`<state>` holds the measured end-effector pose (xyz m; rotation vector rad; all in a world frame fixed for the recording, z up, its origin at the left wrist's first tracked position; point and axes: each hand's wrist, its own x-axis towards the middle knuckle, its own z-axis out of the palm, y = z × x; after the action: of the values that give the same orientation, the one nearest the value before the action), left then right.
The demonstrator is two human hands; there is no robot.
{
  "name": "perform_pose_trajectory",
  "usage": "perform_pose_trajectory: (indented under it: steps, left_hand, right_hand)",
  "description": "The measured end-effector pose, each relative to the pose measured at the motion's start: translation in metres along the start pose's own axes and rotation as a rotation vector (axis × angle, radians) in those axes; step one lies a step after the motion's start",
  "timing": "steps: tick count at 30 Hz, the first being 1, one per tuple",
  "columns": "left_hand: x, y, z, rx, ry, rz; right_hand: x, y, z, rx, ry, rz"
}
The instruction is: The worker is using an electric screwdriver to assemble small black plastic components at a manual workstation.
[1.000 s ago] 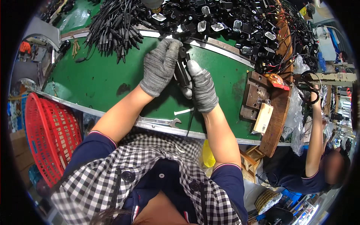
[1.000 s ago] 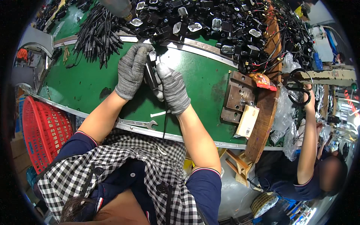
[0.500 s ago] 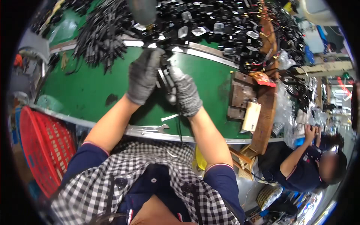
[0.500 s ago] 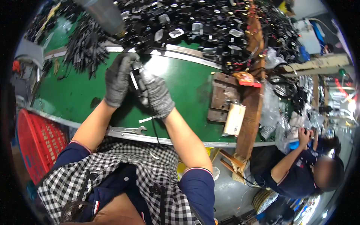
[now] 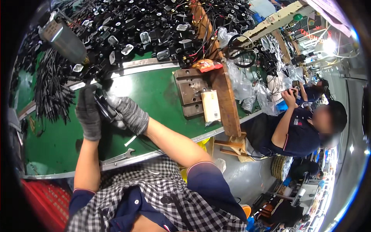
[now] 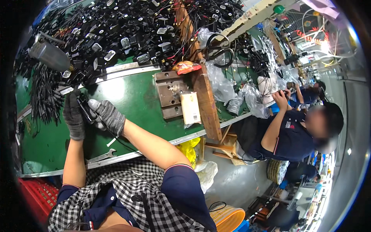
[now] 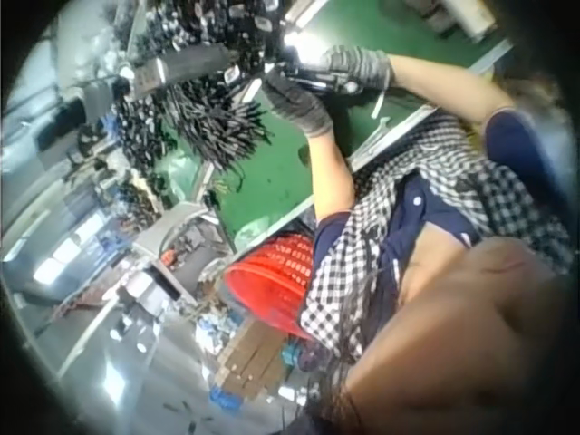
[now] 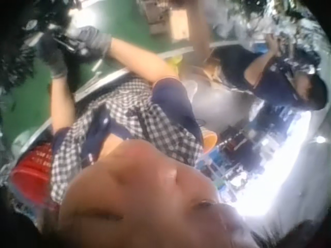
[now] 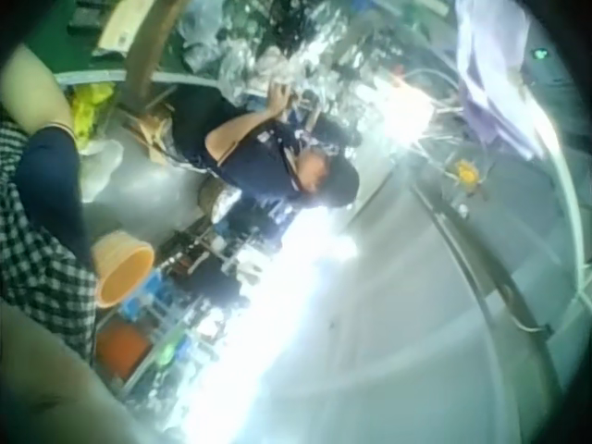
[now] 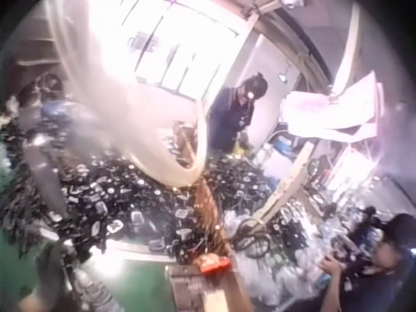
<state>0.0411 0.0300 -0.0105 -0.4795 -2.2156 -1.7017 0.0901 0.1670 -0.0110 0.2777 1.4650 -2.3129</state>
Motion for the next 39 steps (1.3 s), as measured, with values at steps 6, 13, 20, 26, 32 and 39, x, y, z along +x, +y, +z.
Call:
perform_pose_trajectory:
  steps: [6, 13, 20, 26, 32, 39]
  left_hand:
    - [0.001, 0.001, 0.004, 0.034, -0.014, -0.084]
    - [-0.001, 0.01, 0.003, -0.135, -0.03, -0.136]
    - [0.002, 0.003, 0.001, 0.043, -0.013, -0.123]
    - [-0.001, 0.006, 0.001, -0.021, 0.016, -0.142]
    - [0.0, -0.001, 0.002, 0.042, -0.029, -0.143]
    - [-0.001, 0.009, 0.0, 0.015, -0.086, -0.167]
  right_hand:
    - [0.018, 0.025, -0.003, -1.17, 0.425, -0.682]
    - [0.005, 0.014, -0.005, 0.16, -0.034, -0.054]
    - [0.011, 0.013, -0.002, -1.071, 0.325, -0.649]
    - [-0.009, -0.006, 0.004, 0.138, -0.025, 0.009]
    - [0.004, 0.006, 0.004, -0.827, 0.331, -0.558]
    - [0.001, 0.002, -0.001, -0.207, 0.063, -0.182]
